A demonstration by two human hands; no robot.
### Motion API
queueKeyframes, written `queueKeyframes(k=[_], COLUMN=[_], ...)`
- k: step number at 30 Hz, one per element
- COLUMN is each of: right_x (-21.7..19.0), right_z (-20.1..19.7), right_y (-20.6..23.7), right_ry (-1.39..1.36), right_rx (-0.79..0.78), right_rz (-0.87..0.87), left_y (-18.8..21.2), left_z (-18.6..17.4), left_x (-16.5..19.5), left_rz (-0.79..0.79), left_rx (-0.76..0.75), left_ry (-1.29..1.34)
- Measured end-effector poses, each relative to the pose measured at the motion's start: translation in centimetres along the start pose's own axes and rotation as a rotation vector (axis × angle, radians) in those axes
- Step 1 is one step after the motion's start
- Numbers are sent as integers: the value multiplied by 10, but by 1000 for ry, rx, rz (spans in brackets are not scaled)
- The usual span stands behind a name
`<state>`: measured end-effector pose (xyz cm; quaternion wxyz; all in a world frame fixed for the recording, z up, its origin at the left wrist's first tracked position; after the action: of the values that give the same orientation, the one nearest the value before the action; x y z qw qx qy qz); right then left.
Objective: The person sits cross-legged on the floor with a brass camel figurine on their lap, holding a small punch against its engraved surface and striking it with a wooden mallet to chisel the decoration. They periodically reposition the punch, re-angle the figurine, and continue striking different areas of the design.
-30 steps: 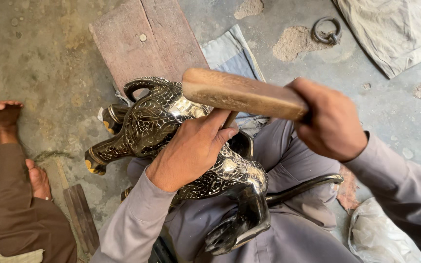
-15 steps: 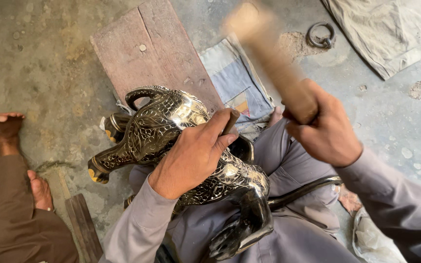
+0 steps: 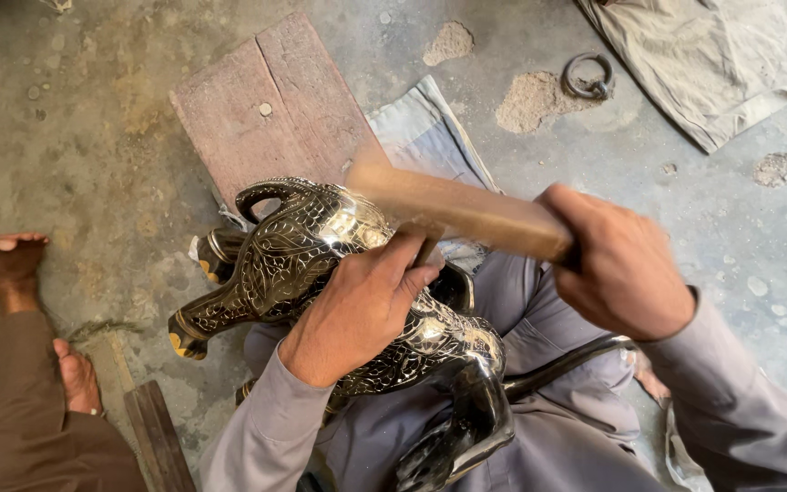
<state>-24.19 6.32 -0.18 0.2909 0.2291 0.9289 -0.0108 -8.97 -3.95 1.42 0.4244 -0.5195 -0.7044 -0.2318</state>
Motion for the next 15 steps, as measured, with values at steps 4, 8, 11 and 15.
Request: queueKeyframes(k=[4,8,11,15], right_x=[19,16,13,28], right_z=[-5,5,7,8], right_y=[3,6,7,9], right_ry=[-236,-365,-171,-550], right_rx=[68,45,59,57], right_rz=[142,66,18,133], left_y=[0,3,4,7], left_z=[1,0,-2,0], left_x=[-1,-2,2,-8], left_rz=[-13,-23,38,-50], left_rx=[-6,-4,12,0], left_ry=[18,-2,-10,-51])
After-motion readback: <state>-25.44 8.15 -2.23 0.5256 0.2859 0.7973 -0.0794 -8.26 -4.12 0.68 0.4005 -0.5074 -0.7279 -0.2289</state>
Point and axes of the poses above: each hand's wrist, its own y-axis away from the middle knuckle, its own z-axis out of the palm, x = y × z, the point moved 10 cm from there along -y, towards the middle knuckle, and after that the axes turned 4 degrees about z, right-handed, at the moved point
